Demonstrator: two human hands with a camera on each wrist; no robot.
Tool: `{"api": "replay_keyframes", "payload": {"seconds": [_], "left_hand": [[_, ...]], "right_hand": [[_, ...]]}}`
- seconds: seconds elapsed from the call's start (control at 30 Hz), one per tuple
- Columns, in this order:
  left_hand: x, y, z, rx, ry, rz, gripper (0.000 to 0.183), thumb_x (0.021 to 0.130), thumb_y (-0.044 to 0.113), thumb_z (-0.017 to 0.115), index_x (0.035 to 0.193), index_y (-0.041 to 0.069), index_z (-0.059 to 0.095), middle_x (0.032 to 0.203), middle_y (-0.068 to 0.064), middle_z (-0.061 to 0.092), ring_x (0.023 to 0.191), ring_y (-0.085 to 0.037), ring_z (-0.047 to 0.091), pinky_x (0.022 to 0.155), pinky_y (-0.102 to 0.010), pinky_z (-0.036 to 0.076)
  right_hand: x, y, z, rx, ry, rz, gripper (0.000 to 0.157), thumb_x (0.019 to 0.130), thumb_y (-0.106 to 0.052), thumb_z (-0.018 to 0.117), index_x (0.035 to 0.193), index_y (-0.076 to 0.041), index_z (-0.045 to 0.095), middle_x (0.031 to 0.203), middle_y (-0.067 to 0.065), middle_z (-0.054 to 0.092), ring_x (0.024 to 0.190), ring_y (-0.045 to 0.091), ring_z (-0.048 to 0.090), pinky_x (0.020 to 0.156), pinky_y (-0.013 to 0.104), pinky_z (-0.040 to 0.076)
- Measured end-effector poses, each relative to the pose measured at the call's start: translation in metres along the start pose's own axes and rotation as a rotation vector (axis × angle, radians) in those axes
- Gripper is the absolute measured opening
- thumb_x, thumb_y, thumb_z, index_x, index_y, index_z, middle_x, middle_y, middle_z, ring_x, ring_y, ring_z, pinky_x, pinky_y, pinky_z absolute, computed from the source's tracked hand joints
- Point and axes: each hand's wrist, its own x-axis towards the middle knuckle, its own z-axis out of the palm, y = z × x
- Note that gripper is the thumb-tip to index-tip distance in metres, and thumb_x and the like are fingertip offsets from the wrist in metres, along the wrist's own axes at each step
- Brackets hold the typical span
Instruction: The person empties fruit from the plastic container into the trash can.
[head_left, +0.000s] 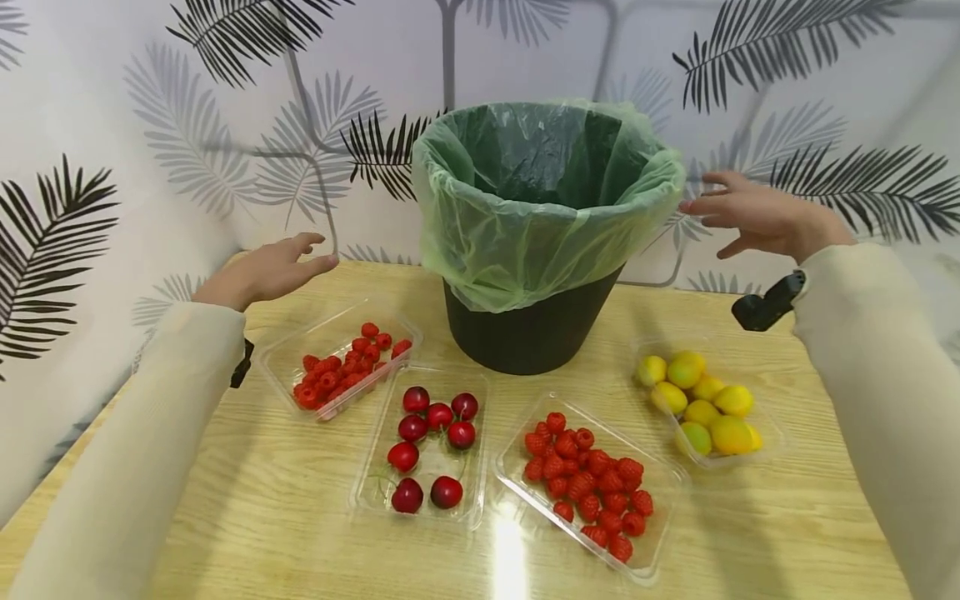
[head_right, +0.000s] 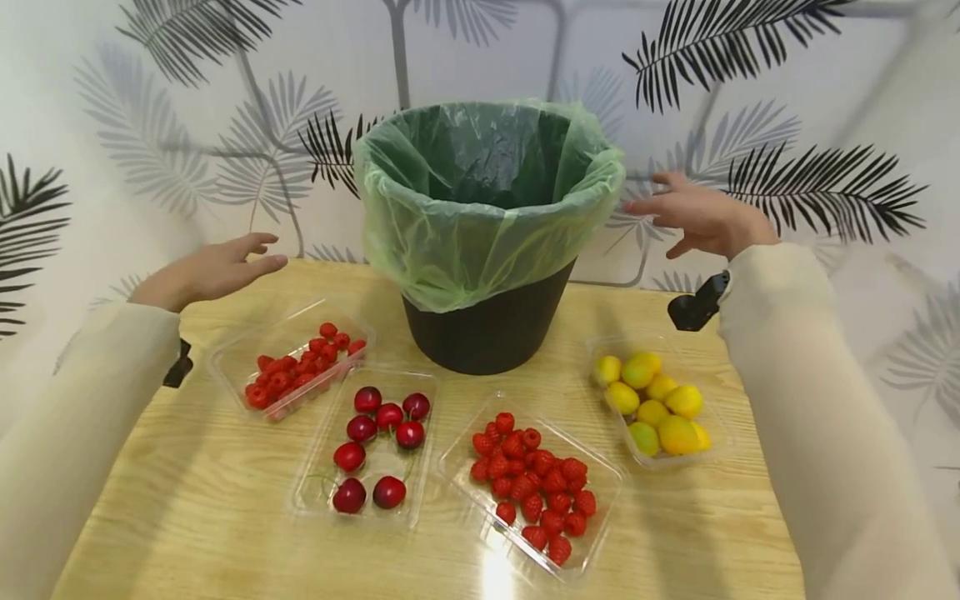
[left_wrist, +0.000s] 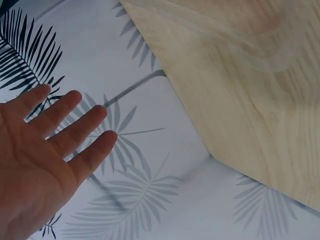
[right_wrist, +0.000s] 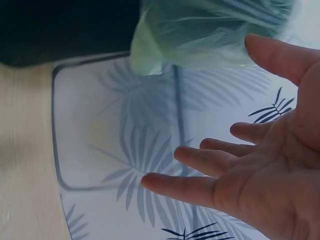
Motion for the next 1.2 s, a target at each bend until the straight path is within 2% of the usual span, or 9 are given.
{"api": "replay_keyframes", "payload": {"seconds": [0.2,0.3,0.43,0.5,0.6,0.73,0.83,0.97,1.2], "left_hand": [[-0.007,-0.018,0.009,-0.033,-0.078,-0.009,0.073,0.1,0.053,0.031,0.147,-0.001,0.023,0.144,-0.032,0.033,0.128,-0.05,0.038,0.1,-0.062,0.034],[-0.011,-0.029,0.014,-0.049,-0.118,-0.01,0.069,0.101,0.047,0.033,0.145,-0.005,0.024,0.143,-0.035,0.032,0.128,-0.051,0.037,0.1,-0.061,0.035],[-0.018,-0.045,0.022,-0.068,-0.137,-0.013,0.065,0.102,0.041,0.034,0.143,-0.009,0.026,0.143,-0.036,0.03,0.128,-0.052,0.036,0.1,-0.061,0.035],[-0.02,-0.052,0.026,-0.082,-0.141,-0.015,0.064,0.103,0.039,0.034,0.142,-0.01,0.027,0.143,-0.035,0.03,0.127,-0.053,0.037,0.1,-0.061,0.035],[-0.022,-0.062,0.034,-0.106,-0.151,-0.023,0.062,0.103,0.039,0.033,0.141,-0.01,0.028,0.143,-0.035,0.03,0.125,-0.052,0.04,0.099,-0.06,0.036],[-0.025,-0.072,0.043,-0.183,-0.193,-0.034,0.061,0.103,0.037,0.031,0.14,-0.011,0.028,0.142,-0.037,0.028,0.123,-0.054,0.041,0.099,-0.062,0.037],[-0.026,-0.078,0.05,-0.295,-0.237,-0.049,0.062,0.104,0.037,0.028,0.142,-0.012,0.023,0.143,-0.038,0.027,0.126,-0.055,0.038,0.1,-0.062,0.036],[-0.027,-0.084,0.056,-0.437,-0.267,-0.073,0.062,0.104,0.037,0.028,0.143,-0.01,0.022,0.144,-0.036,0.03,0.127,-0.049,0.041,0.099,-0.054,0.042],[-0.029,-0.083,0.064,-0.545,-0.302,-0.099,0.063,0.102,0.041,0.035,0.142,-0.007,0.027,0.139,-0.031,0.04,0.111,-0.027,0.057,0.088,-0.04,0.051]], "right_hand": [[0.003,-0.003,-0.01,0.214,-0.025,-0.002,0.085,0.099,-0.041,0.043,0.148,-0.025,-0.024,0.158,0.002,-0.021,0.147,0.035,-0.002,0.11,0.061,0.021],[0.002,-0.006,-0.013,0.284,-0.035,-0.01,0.081,0.1,-0.038,0.042,0.149,-0.028,-0.022,0.158,-0.004,-0.021,0.147,0.034,-0.001,0.107,0.053,0.035],[0.004,-0.009,-0.015,0.354,-0.06,-0.044,0.077,0.101,-0.031,0.042,0.15,-0.028,-0.018,0.16,-0.004,-0.011,0.147,0.034,-0.001,0.088,0.038,0.053],[0.005,-0.011,-0.014,0.387,-0.075,-0.076,0.071,0.101,-0.028,0.043,0.153,-0.027,-0.006,0.16,-0.001,0.008,0.147,0.035,0.003,0.084,0.036,0.054],[0.007,-0.013,-0.012,0.461,-0.1,-0.132,0.051,0.101,-0.021,0.046,0.149,-0.021,0.027,0.145,-0.001,0.042,0.139,0.03,0.032,0.082,0.038,0.055],[0.009,-0.018,-0.009,0.618,-0.175,-0.188,0.029,0.101,-0.015,0.045,0.128,-0.015,0.055,0.123,0.0,0.06,0.109,0.019,0.06,0.083,0.044,0.054],[0.01,-0.024,-0.006,0.702,-0.218,-0.199,0.024,0.102,-0.014,0.043,0.119,-0.011,0.059,0.118,0.004,0.062,0.104,0.021,0.063,0.083,0.045,0.054],[0.012,-0.032,0.0,0.738,-0.176,-0.174,0.017,0.1,-0.011,0.046,0.106,-0.006,0.061,0.106,0.007,0.064,0.099,0.021,0.063,0.08,0.043,0.055],[0.021,-0.044,0.011,0.648,-0.047,-0.051,0.005,0.097,-0.011,0.054,0.1,-0.009,0.053,0.089,0.002,0.061,0.084,0.014,0.062,0.073,0.035,0.056]]}}
